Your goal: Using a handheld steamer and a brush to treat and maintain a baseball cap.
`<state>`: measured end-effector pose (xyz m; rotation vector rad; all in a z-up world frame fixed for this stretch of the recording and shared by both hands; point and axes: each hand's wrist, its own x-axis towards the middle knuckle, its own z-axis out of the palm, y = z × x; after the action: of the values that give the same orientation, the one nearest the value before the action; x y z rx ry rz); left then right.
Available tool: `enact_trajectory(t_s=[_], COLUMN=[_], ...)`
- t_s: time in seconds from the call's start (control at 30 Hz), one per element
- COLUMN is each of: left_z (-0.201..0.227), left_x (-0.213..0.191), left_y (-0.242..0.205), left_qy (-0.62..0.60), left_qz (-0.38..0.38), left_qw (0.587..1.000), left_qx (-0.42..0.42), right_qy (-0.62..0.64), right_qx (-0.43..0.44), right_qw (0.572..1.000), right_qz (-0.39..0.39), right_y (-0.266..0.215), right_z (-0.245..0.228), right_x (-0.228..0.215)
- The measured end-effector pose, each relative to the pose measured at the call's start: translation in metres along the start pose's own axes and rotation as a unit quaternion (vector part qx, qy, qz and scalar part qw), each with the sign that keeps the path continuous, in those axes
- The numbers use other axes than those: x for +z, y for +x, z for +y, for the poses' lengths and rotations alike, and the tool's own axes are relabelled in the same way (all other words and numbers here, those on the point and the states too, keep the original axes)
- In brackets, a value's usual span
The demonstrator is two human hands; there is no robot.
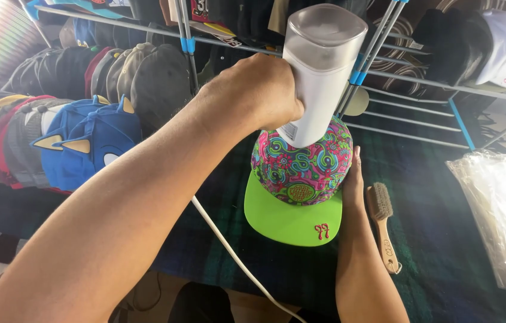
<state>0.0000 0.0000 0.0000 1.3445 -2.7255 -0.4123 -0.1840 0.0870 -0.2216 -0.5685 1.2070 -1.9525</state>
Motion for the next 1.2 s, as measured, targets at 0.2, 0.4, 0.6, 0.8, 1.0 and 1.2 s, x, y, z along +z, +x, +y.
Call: enact_trajectory(t_s=[0.2,0.4,0.6,0.8,1.0,1.2], left_z=[-0.004,-0.022,-0.073,-0.124,-0.118,-0.102], left_x=[-0.007,-0.023,-0.003,0.063,0.117,0.166], left_y=[0.013,0.001,0.005,-0.005,-0.043,-0.077], left_qy=[0.004,-0.023,-0.175,-0.369,-0.468,-0.537], left_qz=[-0.013,-0.063,-0.048,0.055,0.081,0.087], left_qw=[1.0,0.995,0.98,0.926,0.871,0.812], left_qx=[-0.028,-0.074,-0.084,-0.061,-0.129,-0.211], right_qy=[-0.069,-0.099,-0.063,-0.117,-0.119,-0.076], right_qx=[-0.037,-0.056,-0.067,-0.182,-0.19,-0.192], right_qw=[0.997,0.994,0.996,0.976,0.974,0.978], right_qz=[-0.003,-0.004,-0.012,0.033,0.024,-0.003], right_y=[0.039,0.051,0.054,0.054,0.055,0.068], right_z=[0.032,0.044,0.048,0.068,0.07,0.077], right_x=[-0.049,-0.068,-0.068,-0.075,-0.075,-0.092])
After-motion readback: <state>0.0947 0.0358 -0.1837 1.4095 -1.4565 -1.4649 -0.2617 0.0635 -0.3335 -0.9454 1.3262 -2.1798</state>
